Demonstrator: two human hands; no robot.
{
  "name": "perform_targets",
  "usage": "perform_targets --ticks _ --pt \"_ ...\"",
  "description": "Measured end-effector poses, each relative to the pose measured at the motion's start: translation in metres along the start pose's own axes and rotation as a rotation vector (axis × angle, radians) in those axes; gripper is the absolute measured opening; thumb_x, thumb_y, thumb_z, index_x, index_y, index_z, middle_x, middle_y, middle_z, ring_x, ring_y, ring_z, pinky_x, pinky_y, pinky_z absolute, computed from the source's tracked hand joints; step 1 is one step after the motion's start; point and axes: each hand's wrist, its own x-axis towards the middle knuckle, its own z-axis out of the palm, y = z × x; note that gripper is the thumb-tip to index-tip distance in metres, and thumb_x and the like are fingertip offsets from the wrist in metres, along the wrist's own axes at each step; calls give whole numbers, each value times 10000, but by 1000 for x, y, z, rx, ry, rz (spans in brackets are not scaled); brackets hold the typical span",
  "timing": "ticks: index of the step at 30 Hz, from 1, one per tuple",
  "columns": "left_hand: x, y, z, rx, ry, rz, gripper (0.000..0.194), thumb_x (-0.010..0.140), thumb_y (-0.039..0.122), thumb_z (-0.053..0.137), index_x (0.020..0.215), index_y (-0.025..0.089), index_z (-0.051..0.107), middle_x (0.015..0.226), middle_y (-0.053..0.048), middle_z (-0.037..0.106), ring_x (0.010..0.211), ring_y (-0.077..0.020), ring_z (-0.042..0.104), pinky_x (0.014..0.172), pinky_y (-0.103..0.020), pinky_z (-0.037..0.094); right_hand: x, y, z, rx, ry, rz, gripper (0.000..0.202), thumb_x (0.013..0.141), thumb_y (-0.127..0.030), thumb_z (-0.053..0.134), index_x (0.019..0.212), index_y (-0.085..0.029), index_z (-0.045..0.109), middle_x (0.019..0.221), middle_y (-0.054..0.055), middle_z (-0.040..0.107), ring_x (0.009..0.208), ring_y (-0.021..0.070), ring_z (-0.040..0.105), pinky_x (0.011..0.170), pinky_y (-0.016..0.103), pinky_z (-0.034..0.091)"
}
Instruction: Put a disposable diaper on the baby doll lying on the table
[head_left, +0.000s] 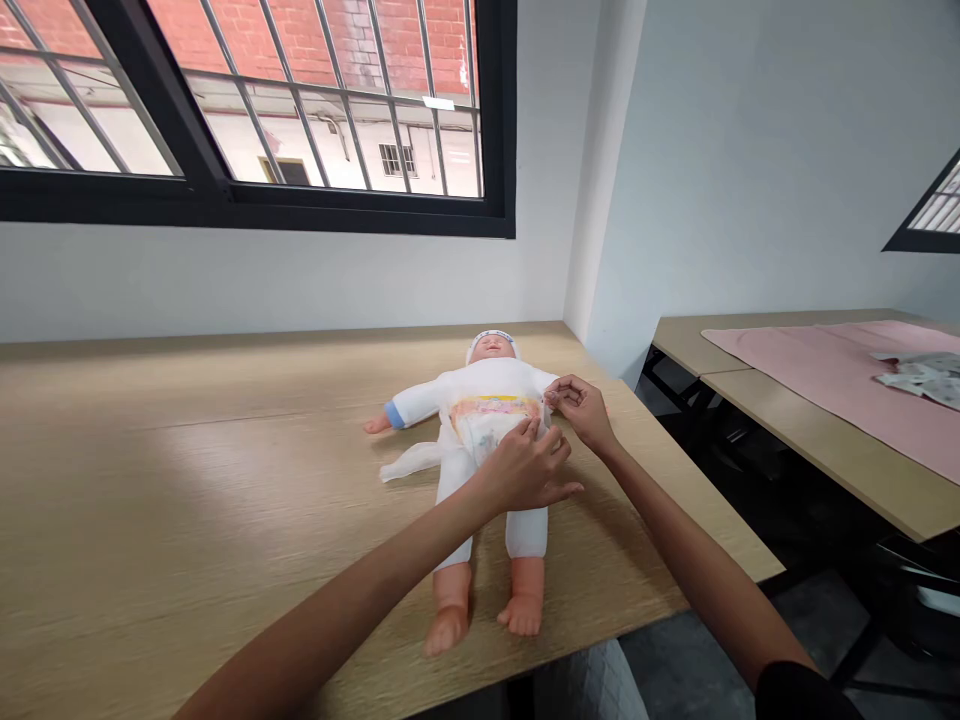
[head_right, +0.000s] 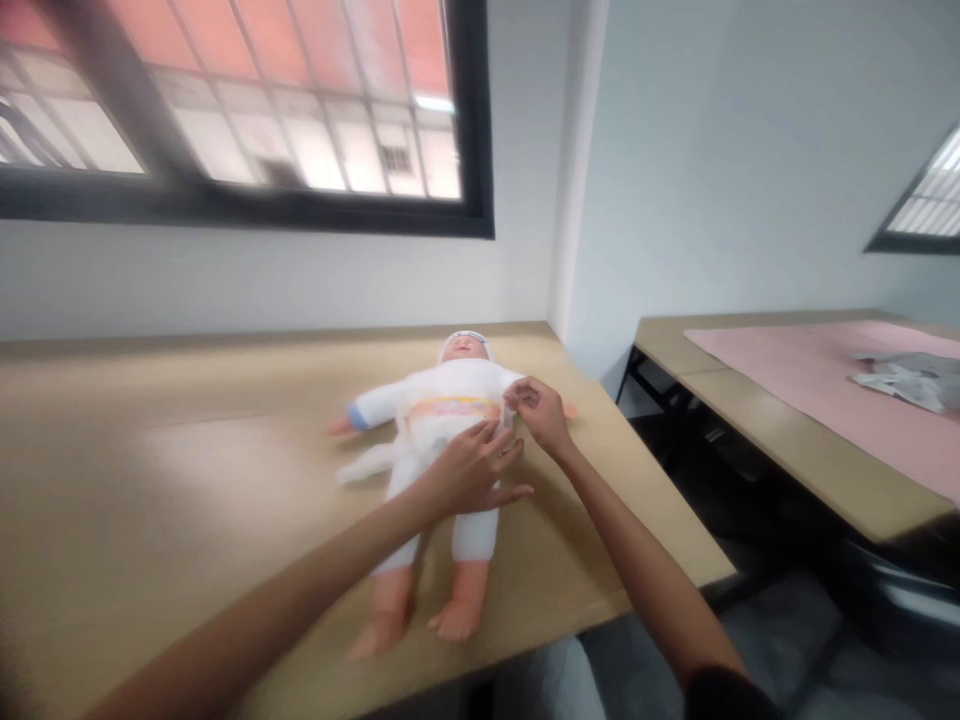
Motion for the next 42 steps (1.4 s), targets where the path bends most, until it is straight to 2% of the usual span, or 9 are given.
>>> perform_targets --ticks 5,9,12,19,21,26,28,32,42 --pt "0 2 2 -1 -12 12 552 883 620 410 933 125 649 906 -117 639 905 -313 628 855 -449 476 -2 4 11 -31 -79 29 284 712 -423 738 773 -189 591 762 30 639 738 169 617 725 299 521" --pt "0 4 2 -3 -37 -2 562 883 620 410 893 115 656 855 -115 645 860 -310 640 830 -445 487 -4 7 15 -51 -163 52 260 748 -395 716 838 -194 578 807 33 647 780 173 630 732 303 530" --pt "-1 6 5 28 -17 -8 530 899 572 416 893 104 664 851 -135 657 894 -323 636 856 -457 477 -6 8 15 -13 -153 63 297 765 -391 702 915 -215 515 922 35 646 866 172 645 773 311 539" --pt "-1 6 11 48 56 24 363 924 386 430 794 125 646 735 -92 634 758 -254 630 756 -409 495 -9 7 14 26 -152 55 280 843 -431 609 963 -223 466 881 25 622 860 163 662 825 335 545" --pt "-1 6 10 53 90 3 345 910 385 451 814 121 650 793 -109 650 819 -267 634 790 -415 494 -9 7 13 46 -152 64 276 847 -434 602 963 -224 465 932 31 621 864 158 662 828 331 544" --pt "-3 5 9 132 148 -218 486 872 503 487 1026 77 664 1137 -184 636 1130 -381 557 990 -498 419 -7 8 12 110 -28 50 294 810 -441 629 919 -222 467 1003 17 601 808 139 666 780 305 543" --pt "-4 5 9 150 125 -285 547 876 546 460 1052 70 663 1160 -191 628 1145 -406 548 978 -508 427 -5 11 11 119 65 61 310 782 -445 646 891 -215 471 947 9 606 762 134 663 755 301 543" --pt "-5 7 8 151 79 -317 570 894 544 436 1114 61 645 1159 -206 625 1152 -416 546 971 -510 430 -2 20 7 84 212 110 321 739 -433 662 875 -204 484 859 1 608 678 128 650 688 289 538" --pt "-4 7 6 136 0 -319 571 904 526 427 1146 56 643 1167 -223 620 1154 -427 543 952 -499 437 -6 26 9 -8 187 132 268 735 -387 614 882 -198 494 840 -10 583 598 115 600 621 279 508"
